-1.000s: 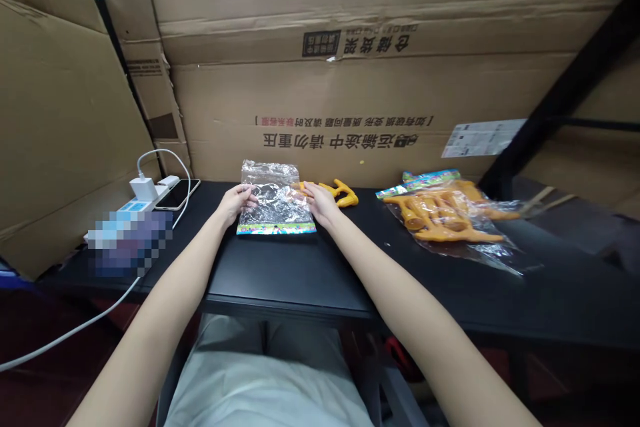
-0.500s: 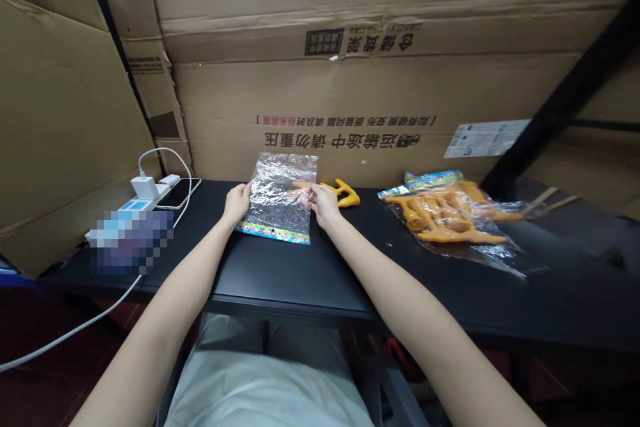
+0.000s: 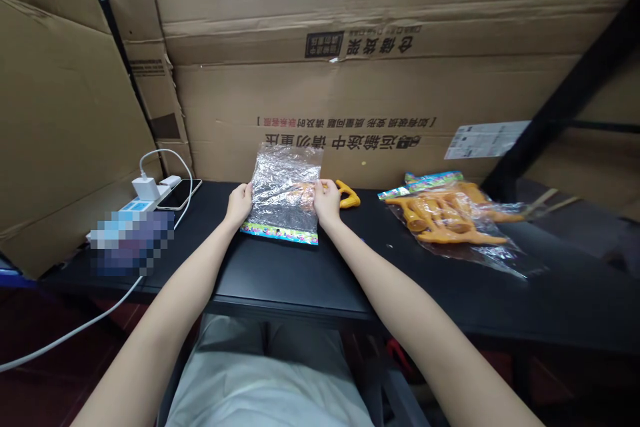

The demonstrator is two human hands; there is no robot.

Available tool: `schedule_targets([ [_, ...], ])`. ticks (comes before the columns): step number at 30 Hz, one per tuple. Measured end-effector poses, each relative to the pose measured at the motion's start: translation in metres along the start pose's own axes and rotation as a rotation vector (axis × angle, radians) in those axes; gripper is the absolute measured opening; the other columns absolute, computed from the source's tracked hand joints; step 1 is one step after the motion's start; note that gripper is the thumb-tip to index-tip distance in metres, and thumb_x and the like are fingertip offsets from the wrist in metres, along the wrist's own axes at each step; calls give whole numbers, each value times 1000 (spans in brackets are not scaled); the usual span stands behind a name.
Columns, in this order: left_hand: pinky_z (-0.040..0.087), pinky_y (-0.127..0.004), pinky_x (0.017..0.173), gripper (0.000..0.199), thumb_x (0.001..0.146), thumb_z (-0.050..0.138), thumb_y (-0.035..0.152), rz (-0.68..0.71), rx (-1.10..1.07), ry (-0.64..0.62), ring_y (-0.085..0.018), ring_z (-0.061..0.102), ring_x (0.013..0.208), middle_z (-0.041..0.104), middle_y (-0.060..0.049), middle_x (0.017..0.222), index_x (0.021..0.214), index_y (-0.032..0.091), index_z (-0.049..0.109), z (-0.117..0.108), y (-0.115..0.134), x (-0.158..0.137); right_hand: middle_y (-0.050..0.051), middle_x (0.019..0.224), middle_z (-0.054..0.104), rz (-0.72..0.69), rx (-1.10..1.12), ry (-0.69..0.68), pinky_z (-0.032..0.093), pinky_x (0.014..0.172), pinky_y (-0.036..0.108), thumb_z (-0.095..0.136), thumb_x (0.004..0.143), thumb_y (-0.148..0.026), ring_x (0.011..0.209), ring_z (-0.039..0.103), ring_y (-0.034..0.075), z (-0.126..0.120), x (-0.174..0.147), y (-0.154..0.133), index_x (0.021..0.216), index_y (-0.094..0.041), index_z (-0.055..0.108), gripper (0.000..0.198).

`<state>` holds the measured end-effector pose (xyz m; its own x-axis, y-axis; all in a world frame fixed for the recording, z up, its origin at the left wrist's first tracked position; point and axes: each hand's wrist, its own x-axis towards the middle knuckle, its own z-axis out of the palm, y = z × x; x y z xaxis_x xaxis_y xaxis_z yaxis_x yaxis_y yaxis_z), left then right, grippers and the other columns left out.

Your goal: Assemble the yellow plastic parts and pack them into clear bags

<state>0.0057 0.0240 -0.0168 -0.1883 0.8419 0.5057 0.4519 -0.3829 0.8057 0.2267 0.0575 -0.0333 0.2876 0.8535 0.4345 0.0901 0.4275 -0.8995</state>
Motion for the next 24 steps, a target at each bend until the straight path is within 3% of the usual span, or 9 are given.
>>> schedule_targets([
  [3, 27, -21, 49, 42, 89, 44, 41, -48, -59, -18, -10, 37, 47, 37, 4, 46, 53, 19, 38, -1, -2, 0, -3, 59, 53, -9, 13, 52, 38, 48, 24, 57, 76, -52, 52, 50, 12, 0, -3, -8, 77, -21, 51, 31],
  [7, 26, -21, 43, 40, 86, 47, 49, -196, -230, -22, -9, 35, 39, 38, 6, 42, 59, 20, 45, -1, -8, 3, -9, 45, 43, 86, 89, -100, 28, 36, 23, 59, 73, -52, 35, 36, 9, 1, -11, -16, 80, -22, 55, 31],
  [12, 27, -20, 45, 35, 81, 58, 42, -264, -320, 121, -7, 35, 42, 40, 7, 45, 57, 18, 48, -4, -11, 8, -11, 38, 37, 204, 144, -290, 18, 33, 23, 65, 68, -51, 30, 25, 7, 5, -17, -16, 88, -20, 62, 37],
  [18, 34, -19, 53, 26, 81, 57, 33, -249, -290, 194, -9, 44, 53, 51, 3, 55, 62, 16, 56, -7, -12, 9, -11, 38, 35, 259, 142, -271, 17, 38, 22, 65, 66, -47, 36, 26, 7, 9, -13, -9, 87, -16, 66, 37],
  [22, 43, -23, 66, 12, 81, 55, 27, -209, -181, 179, -16, 58, 71, 61, -2, 71, 88, 18, 61, -10, -14, 9, -10, 39, 35, 245, 157, -239, 19, 40, 22, 63, 68, -44, 37, 26, 7, 9, -14, -8, 84, -16, 65, 32],
  [24, 44, -30, 83, 31, 79, 59, 28, -116, -54, 184, -21, 60, 93, 65, -8, 94, 109, 20, 57, -11, -12, 6, -10, 40, 36, 227, 164, -178, 21, 39, 22, 61, 70, -44, 37, 28, 8, 8, -14, -8, 86, -17, 64, 31],
])
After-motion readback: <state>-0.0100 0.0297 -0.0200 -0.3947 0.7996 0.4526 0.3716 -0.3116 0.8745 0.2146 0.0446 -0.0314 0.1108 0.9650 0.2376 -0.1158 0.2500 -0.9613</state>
